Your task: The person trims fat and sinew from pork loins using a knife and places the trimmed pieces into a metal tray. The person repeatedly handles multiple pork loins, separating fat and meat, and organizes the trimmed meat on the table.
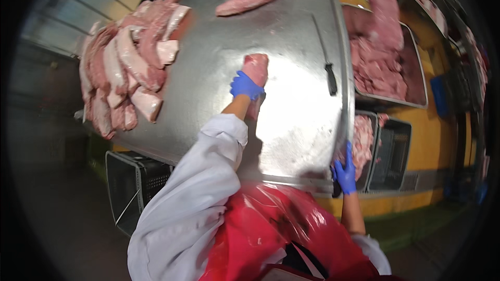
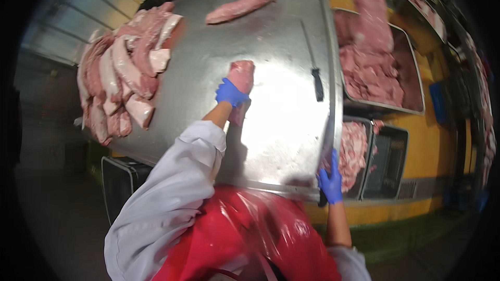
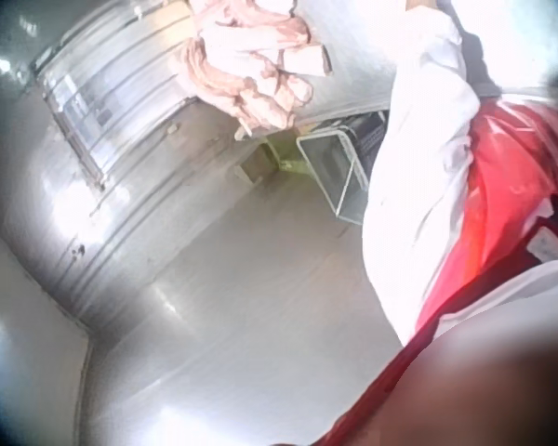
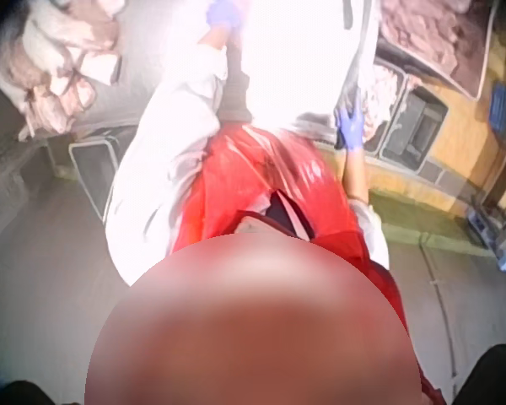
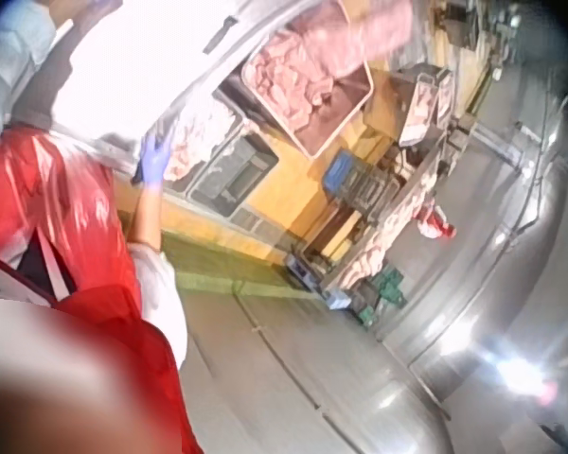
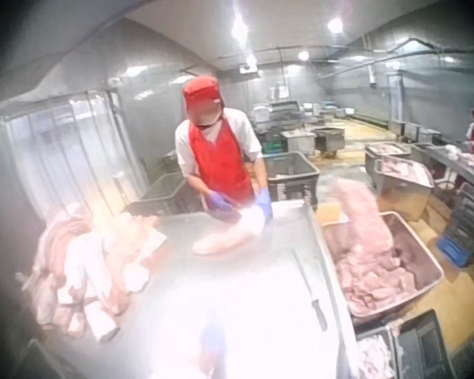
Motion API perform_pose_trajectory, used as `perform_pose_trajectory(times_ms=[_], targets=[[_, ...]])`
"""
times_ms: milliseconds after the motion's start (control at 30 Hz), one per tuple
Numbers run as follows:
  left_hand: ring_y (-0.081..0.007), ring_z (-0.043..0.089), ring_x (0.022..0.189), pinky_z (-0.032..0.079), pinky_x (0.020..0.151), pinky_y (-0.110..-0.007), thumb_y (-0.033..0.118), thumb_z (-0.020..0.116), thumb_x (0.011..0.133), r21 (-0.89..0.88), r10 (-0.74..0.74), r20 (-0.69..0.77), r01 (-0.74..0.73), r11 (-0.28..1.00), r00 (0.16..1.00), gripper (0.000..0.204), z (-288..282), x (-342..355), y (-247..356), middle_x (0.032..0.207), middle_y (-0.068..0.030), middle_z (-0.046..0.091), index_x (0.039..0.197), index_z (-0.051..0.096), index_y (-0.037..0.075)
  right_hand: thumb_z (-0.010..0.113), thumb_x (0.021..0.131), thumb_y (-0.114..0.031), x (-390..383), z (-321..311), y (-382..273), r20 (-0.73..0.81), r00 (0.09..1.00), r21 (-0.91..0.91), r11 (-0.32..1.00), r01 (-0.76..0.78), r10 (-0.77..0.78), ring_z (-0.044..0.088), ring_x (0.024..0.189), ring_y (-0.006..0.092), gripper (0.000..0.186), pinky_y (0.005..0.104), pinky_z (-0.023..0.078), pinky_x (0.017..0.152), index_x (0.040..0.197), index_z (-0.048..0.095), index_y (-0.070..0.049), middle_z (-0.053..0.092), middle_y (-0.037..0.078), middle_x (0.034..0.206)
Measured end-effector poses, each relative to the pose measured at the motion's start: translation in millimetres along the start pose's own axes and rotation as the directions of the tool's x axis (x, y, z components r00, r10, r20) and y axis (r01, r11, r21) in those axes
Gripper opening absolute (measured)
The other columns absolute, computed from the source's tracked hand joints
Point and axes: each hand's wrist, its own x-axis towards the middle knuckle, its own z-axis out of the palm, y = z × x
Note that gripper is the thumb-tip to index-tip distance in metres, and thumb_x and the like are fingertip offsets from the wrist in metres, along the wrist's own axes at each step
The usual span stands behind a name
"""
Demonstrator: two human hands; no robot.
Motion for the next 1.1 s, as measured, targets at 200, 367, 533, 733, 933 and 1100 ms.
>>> perform_pose_trajectory(times_ms=[200, 367, 533, 733, 933, 1100], targets=[[-0.0231, 0.060, 0.112, 0.051, 0.098, -0.040, 0.022, 0.075, 0.082, -0.983, 0.265, 0.176, 0.153, 0.103, 0.948, 0.065, 81.6, 32.5, -32.9, 0.122, -0.0136, 0.061, 0.137, 0.050, 0.000, 0.050, 0.094, 0.006, -36.8, 10.4, -0.1, -0.185, 0.982, 0.113, 0.992, 0.057, -0.035, 0.045, 0.057, 0.0061, 0.081, 0.0211, 0.040, 0.049, 0.162, 0.015, -0.020, 0.058, 0.003, 0.097], [-0.0260, 0.051, 0.125, 0.049, 0.100, -0.038, 0.027, 0.083, 0.082, -0.971, 0.692, -0.175, -0.238, -0.004, 0.700, 0.094, -29.0, 38.3, 104.5, 0.141, -0.0185, 0.044, 0.152, 0.025, 0.005, 0.049, 0.094, 0.006, 6.3, 59.1, -40.6, -0.028, 1.000, 0.115, 0.993, 0.000, 0.003, 0.045, 0.053, 0.0081, 0.080, 0.0219, 0.039, 0.048, 0.162, 0.015, -0.019, 0.054, 0.001, 0.075], [-0.0298, 0.052, 0.122, 0.045, 0.102, -0.043, 0.047, 0.075, 0.082, -0.274, -0.138, -0.870, -0.232, 0.933, 0.473, 0.094, -136.0, 192.3, -221.4, 0.143, -0.0204, 0.047, 0.150, 0.032, 0.000, 0.051, 0.092, 0.007, 47.0, 97.6, -51.8, -0.054, 0.998, 0.002, 1.000, 0.024, -0.024, 0.048, 0.056, 0.0091, 0.082, 0.0227, 0.040, 0.049, 0.162, 0.017, -0.017, 0.058, 0.002, 0.082], [-0.0380, 0.045, 0.137, 0.040, 0.110, -0.043, 0.058, 0.076, 0.072, -0.104, -0.701, -0.620, 0.849, 0.518, 0.352, 0.114, -250.9, 200.3, -487.1, 0.149, -0.0272, 0.039, 0.147, 0.027, -0.013, 0.052, 0.092, 0.006, 36.7, 138.4, -75.3, -0.096, 0.987, -0.153, 0.978, -0.143, 0.130, 0.048, 0.064, 0.0073, 0.080, 0.0225, 0.043, 0.055, 0.162, 0.019, -0.016, 0.061, 0.005, 0.113], [-0.0300, 0.055, 0.130, 0.047, 0.106, -0.040, 0.049, 0.077, 0.074, -0.241, -0.731, -0.633, 0.832, 0.499, 0.255, 0.090, -281.7, 244.0, -519.7, 0.144, -0.0185, 0.052, 0.139, 0.050, -0.006, 0.050, 0.091, 0.005, 35.1, 213.7, -86.4, -0.121, 0.985, -0.201, 0.969, -0.145, 0.123, 0.046, 0.063, 0.0073, 0.078, 0.0233, 0.043, 0.057, 0.161, 0.020, -0.012, 0.060, 0.001, 0.086], [-0.0280, 0.070, 0.096, 0.055, 0.083, -0.037, 0.040, 0.086, 0.067, -0.539, -0.690, -0.412, 0.451, 0.711, 0.595, 0.063, -301.0, 216.6, -590.0, 0.101, -0.0179, 0.072, 0.103, 0.072, -0.010, 0.052, 0.091, 0.003, 22.3, 248.8, -92.0, -0.086, 0.980, -0.220, 0.956, -0.195, 0.180, 0.047, 0.061, 0.0073, 0.077, 0.0236, 0.041, 0.055, 0.160, 0.021, -0.011, 0.058, 0.000, 0.079]])
